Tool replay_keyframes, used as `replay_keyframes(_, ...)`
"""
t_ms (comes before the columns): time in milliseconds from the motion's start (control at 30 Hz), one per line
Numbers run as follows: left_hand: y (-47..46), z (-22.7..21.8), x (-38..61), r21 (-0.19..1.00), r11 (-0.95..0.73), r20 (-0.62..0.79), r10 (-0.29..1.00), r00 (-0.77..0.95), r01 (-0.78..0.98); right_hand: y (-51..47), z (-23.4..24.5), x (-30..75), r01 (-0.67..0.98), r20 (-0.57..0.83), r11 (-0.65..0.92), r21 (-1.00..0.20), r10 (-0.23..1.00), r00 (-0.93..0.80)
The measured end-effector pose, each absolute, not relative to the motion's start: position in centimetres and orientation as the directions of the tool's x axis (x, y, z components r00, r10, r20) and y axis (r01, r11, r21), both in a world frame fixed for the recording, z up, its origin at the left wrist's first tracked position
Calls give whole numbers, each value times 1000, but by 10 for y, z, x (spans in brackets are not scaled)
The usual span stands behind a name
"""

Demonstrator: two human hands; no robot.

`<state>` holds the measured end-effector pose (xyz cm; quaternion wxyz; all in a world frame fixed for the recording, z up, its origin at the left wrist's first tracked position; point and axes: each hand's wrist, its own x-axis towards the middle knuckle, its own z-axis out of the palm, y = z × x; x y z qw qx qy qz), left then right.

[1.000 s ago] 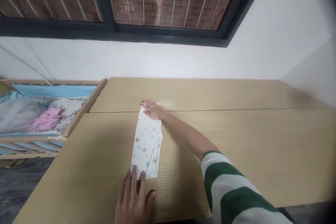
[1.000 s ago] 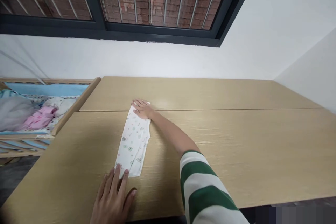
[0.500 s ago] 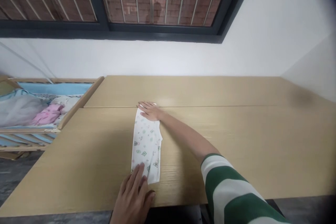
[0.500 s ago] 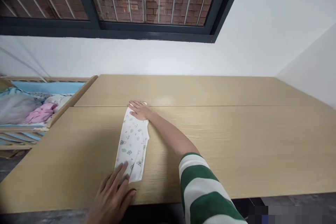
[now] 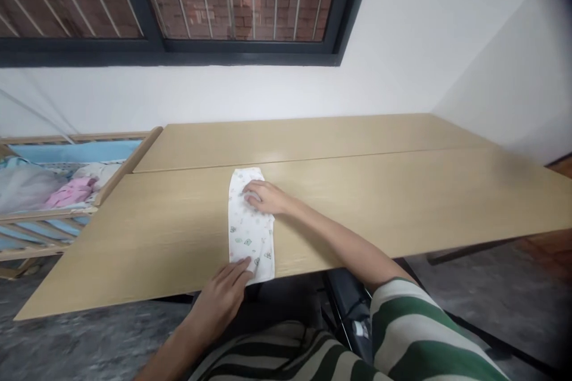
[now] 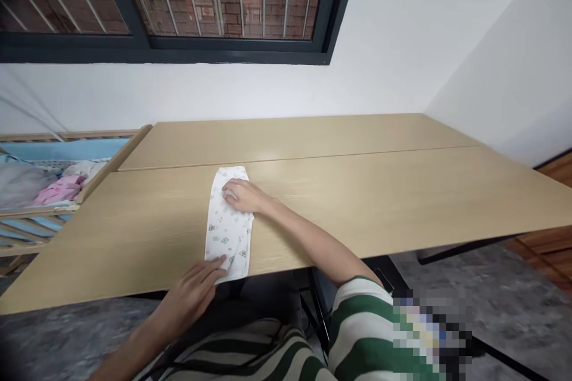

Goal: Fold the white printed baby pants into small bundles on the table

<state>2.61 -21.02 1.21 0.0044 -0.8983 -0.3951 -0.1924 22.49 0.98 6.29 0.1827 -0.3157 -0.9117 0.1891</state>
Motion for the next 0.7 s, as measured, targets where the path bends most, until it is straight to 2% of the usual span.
replay_keyframes(133, -203, 8, 21, 331, -666, 330, 746, 579, 669, -68, 81, 253, 395, 38, 734, -552, 495, -868)
replay_keyframes(233, -204, 10, 22, 477, -588, 309, 808, 501, 653, -113, 79, 270, 386, -6, 758, -526, 451, -893)
replay_keyframes(333, -209, 20, 26, 596, -495, 296, 867, 400, 632, -141, 76, 279, 463, -19, 758, -459, 513, -858)
replay_keyframes(400, -211, 30, 27, 652, -453, 287, 890, 355, 608, -152, 79, 282, 502, -17, 729, -466, 560, -828)
replay_keyframes(567, -201, 44, 21, 748, -361, 254, 931, 261, 557, -155, 89, 290, 481, 81, 601, -638, 674, -734)
replay_keyframes(700, -176, 45, 17, 854, -291, 267, 957, 117, 432, -126, 80, 287, 420, 160, 473, -774, 789, -594)
